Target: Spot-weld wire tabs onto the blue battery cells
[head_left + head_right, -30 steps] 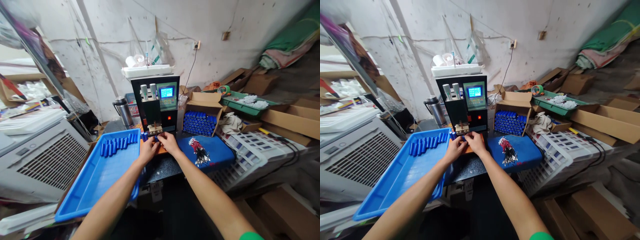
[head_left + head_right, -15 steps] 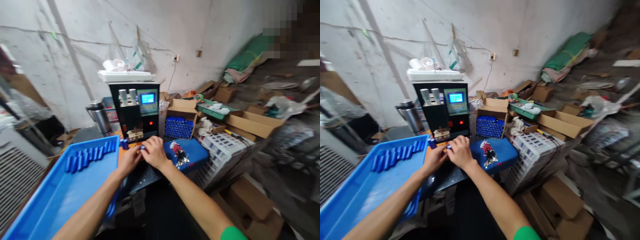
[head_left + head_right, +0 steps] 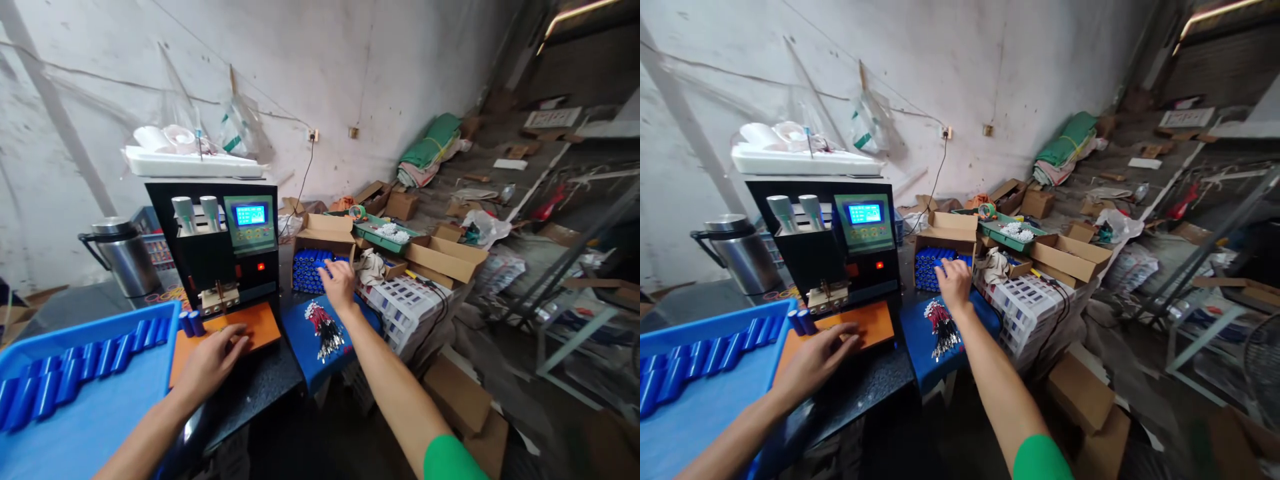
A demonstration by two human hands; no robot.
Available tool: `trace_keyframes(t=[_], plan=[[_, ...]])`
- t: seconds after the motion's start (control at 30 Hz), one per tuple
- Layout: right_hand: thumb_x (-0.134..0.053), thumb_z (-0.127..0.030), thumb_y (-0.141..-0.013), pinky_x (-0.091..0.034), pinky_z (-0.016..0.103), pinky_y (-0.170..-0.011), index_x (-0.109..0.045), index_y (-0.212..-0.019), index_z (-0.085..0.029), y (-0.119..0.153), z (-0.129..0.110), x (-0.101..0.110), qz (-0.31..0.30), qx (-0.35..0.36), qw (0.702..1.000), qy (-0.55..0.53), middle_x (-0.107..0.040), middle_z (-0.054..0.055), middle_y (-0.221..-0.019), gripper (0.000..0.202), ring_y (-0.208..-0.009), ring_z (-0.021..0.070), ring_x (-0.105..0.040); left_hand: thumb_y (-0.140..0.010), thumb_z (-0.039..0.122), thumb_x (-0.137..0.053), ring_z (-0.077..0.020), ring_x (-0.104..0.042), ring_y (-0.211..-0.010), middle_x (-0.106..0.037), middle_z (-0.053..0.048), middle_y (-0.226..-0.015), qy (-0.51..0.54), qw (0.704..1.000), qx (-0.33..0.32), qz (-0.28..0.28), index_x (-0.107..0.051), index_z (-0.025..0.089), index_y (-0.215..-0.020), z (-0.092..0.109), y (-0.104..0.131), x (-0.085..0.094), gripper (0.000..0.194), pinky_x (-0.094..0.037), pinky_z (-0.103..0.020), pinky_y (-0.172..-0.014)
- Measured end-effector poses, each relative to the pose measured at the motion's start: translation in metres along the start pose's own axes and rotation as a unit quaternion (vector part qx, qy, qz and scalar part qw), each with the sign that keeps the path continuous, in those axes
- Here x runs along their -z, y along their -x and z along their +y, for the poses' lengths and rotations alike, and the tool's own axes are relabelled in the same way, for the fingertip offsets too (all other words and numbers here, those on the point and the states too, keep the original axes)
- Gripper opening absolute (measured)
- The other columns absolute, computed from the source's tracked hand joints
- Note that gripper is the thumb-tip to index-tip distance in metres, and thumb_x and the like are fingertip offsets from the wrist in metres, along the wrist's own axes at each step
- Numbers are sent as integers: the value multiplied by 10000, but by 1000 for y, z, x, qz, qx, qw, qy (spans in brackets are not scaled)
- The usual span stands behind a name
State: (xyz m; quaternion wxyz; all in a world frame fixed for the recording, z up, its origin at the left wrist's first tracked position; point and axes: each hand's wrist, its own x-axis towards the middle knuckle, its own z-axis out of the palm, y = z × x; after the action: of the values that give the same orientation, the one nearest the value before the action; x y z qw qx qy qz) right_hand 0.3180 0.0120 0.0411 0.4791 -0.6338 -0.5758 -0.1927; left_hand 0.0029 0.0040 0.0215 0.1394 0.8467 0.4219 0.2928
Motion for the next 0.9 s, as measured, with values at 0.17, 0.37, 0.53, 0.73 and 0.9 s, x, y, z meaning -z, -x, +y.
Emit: trace_keyframes(t=[0.17,0.37,0.53,0.73,0.9], plan=[[-542,-289,-928,-402,381,-909,-703,-1118,-122,-29,48,-13,18,-29,998,61,-719,145,-986,299,-1008,269,-559,-868,505,-459,-218,-717,-843,-764,-42,-926,8,1000,2,-20,-654,223,-987,-2,0,-2,363,-537,-279,-725],[-529,-299,-935,-395,372,-877,-709,-1093,-121,-29,62,-24,14,-44,994,101,-715,154,-973,299,-989,275,-559,-884,502,-452,-220,-713,-869,-758,-48,-946,2,1000,7,-23,-654,220,-1011,-5,1,-4,370,-533,-274,-743],[-513,-305,-949,-387,376,-907,-702,-1114,-100,-21,73,-13,12,-29,994,105,-716,156,-988,324,-997,280,-554,-886,510,-453,-216,-712,-861,-758,-43,-947,11,1000,4,-26,-660,225,-994,-6,1,-6,368,-536,-272,-740],[-558,-286,-931,-379,382,-880,-702,-1105,-125,-20,69,-19,-39,-4,991,127,-710,146,-1005,278,-1022,286,-540,-887,500,-463,-221,-711,-847,-755,-48,-941,17,999,-2,-28,-662,228,-991,-6,1,-8,353,-540,-278,-746],[-560,-286,-935,-377,397,-869,-689,-1127,-122,-31,66,-26,-80,4,986,145,-703,159,-994,284,-1037,295,-530,-889,489,-462,-211,-711,-848,-755,-39,-934,15,999,-1,-32,-658,230,-1001,-5,1,-7,343,-537,-270,-741]])
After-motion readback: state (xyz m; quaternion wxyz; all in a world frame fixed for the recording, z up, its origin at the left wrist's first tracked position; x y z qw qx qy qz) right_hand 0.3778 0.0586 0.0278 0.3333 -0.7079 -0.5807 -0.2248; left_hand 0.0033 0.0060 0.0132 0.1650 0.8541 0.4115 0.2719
